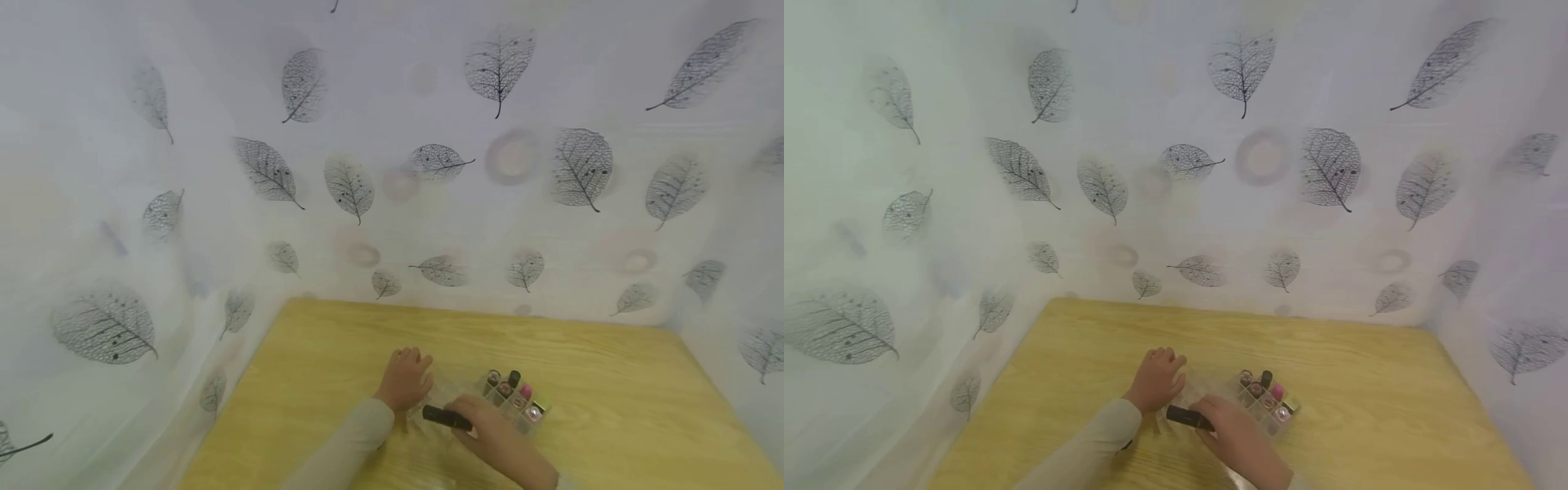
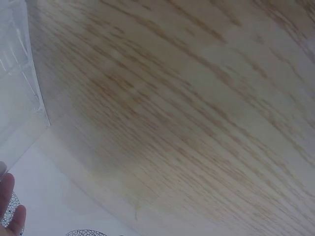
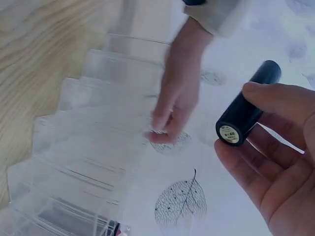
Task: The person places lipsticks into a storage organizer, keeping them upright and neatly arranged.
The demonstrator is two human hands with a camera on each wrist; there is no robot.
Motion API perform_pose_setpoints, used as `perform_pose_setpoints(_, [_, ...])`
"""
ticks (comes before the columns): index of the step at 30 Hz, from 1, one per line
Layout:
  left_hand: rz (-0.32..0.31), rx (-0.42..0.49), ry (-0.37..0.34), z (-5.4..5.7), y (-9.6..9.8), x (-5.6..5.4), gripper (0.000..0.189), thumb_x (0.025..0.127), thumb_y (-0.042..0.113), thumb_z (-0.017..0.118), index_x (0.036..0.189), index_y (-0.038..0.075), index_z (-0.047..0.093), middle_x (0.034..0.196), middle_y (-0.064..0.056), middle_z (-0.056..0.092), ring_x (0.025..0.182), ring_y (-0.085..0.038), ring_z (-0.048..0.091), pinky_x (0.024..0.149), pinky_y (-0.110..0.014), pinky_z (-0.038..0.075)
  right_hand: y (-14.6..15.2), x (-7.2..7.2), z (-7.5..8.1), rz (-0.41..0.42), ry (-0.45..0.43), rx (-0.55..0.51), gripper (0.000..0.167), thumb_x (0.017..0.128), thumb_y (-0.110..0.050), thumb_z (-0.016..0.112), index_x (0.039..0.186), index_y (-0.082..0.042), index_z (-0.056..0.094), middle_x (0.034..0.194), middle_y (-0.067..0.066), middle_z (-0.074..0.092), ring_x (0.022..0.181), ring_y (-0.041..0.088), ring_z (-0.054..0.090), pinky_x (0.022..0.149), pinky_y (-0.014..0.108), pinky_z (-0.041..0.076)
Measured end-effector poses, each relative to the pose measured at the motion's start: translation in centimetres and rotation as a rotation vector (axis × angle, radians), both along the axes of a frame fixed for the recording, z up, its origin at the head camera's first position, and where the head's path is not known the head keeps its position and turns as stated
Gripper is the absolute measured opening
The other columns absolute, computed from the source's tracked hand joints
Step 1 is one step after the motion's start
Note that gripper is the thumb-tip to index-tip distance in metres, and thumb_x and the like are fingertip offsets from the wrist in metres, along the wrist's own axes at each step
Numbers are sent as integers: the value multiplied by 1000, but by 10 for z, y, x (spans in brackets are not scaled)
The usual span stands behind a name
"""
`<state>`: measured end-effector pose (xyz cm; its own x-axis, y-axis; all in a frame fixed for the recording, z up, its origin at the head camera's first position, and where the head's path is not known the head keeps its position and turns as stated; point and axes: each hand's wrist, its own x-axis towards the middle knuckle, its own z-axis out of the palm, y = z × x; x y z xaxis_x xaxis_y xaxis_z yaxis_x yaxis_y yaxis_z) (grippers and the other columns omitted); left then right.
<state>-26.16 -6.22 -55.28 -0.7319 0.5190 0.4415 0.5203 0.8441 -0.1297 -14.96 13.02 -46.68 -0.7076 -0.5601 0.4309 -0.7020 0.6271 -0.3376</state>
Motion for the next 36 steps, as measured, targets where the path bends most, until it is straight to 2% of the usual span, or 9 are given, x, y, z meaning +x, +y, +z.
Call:
perform_pose_setpoints(5, [-5,11,27,-3,1,-1,26,86,38,54,106,22,63,85,3,56,80,-13,53,76,-31,44,7,-1,5,-19,-51,-138,33,69,-5,76,99,-12,65,91,-6,67,76,-2,59,67,21,52])
perform_pose_setpoints(9, [-3,15,43,-4,1,-1,25,85,37,56,104,22,62,83,3,55,79,-13,52,75,-31,43,12,-2,9,-26,-81,-218,35,68,-1,76,99,-11,64,91,-4,68,76,-2,59,67,20,52])
perform_pose_setpoints(16, [-9,30,81,-3,1,0,24,83,37,59,102,22,62,81,4,53,75,-12,50,72,-30,42,23,-3,12,-40,3,-309,40,64,4,78,99,-9,64,90,-1,69,79,6,64,68,21,53])
perform_pose_setpoints(20, [-6,25,75,-1,2,0,23,84,37,59,103,23,62,82,5,54,75,-11,50,72,-30,42,32,-4,16,-119,39,-322,42,61,5,79,99,-4,65,89,3,70,77,3,64,67,21,53])
perform_pose_setpoints(27, [-10,33,54,4,1,5,23,84,35,60,102,22,63,81,3,55,74,-12,51,72,-30,43,56,-6,18,-302,-84,-391,36,68,3,76,101,-4,65,93,7,71,78,-4,63,65,25,54])
perform_pose_setpoints(36, [-9,35,41,7,2,6,22,84,34,60,102,21,62,83,3,55,75,-13,51,71,-30,42,87,-14,8,-415,-39,-402,40,68,7,75,105,2,61,98,15,69,84,-13,57,71,15,51])
